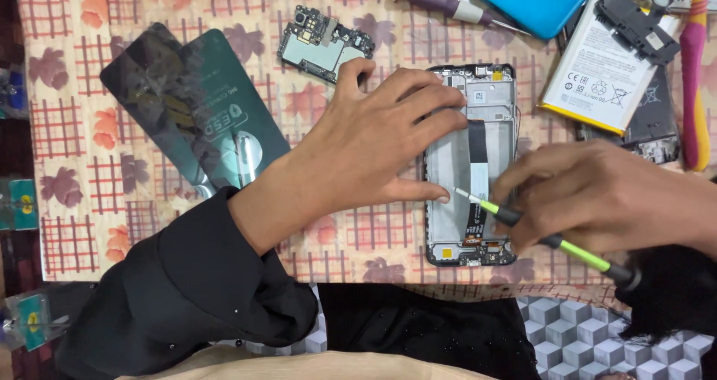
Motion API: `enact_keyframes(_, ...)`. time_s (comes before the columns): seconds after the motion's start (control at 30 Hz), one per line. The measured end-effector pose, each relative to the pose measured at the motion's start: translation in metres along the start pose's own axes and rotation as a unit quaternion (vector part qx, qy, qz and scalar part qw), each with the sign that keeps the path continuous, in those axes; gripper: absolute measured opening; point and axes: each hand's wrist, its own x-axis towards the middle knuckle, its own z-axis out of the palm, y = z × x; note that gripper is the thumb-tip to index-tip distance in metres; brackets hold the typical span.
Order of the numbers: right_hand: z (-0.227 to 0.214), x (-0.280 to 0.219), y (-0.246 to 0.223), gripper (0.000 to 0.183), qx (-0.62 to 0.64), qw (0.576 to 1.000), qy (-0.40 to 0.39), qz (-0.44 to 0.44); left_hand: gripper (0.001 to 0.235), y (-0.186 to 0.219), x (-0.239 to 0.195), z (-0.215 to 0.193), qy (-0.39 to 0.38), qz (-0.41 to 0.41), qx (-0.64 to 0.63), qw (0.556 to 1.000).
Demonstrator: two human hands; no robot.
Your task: The person disassembles a smartphone on a patterned table, using a screwdriver and a plastic pry tool to remove screws, disconnect ribbon cables, and lift out the battery and motherboard. The person then cleans the interior with a brush and begins reassembly by reconnecting components.
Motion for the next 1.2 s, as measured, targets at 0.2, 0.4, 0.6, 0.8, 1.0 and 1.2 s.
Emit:
enact_keyframes(0.2, 0.0, 0.001, -0.01, 0.021, -0.054, 0.996, -0.061, 0.023, 0.083, 0.002, 0.002, -0.001, -0.007, -0.003, 0.011, 1.0)
enact_keyframes(0.4, 0.004, 0.002, -0.019, 0.026, -0.086, 0.993, -0.078, 0.007, 0.116, 0.032, 0.005, 0.008, -0.026, -0.049, 0.056, 0.997)
enact_keyframes(0.6, 0.008, 0.002, -0.022, 0.029, -0.079, 0.995, -0.065, 0.0, 0.115, 0.036, 0.002, 0.012, -0.049, -0.073, 0.033, 0.996)
enact_keyframes(0.8, 0.011, 0.001, -0.022, 0.028, -0.055, 0.995, -0.078, 0.004, 0.116, 0.037, 0.002, 0.012, -0.05, -0.078, 0.03, 0.995)
enact_keyframes(1.0, 0.01, 0.001, -0.022, 0.027, -0.056, 0.996, -0.07, 0.012, 0.118, 0.036, 0.001, 0.014, -0.047, -0.073, 0.021, 0.996)
enact_keyframes(1.2, 0.012, 0.004, -0.02, 0.027, -0.088, 0.996, -0.021, 0.022, 0.13, 0.044, 0.002, 0.014, -0.057, -0.079, 0.011, 0.995)
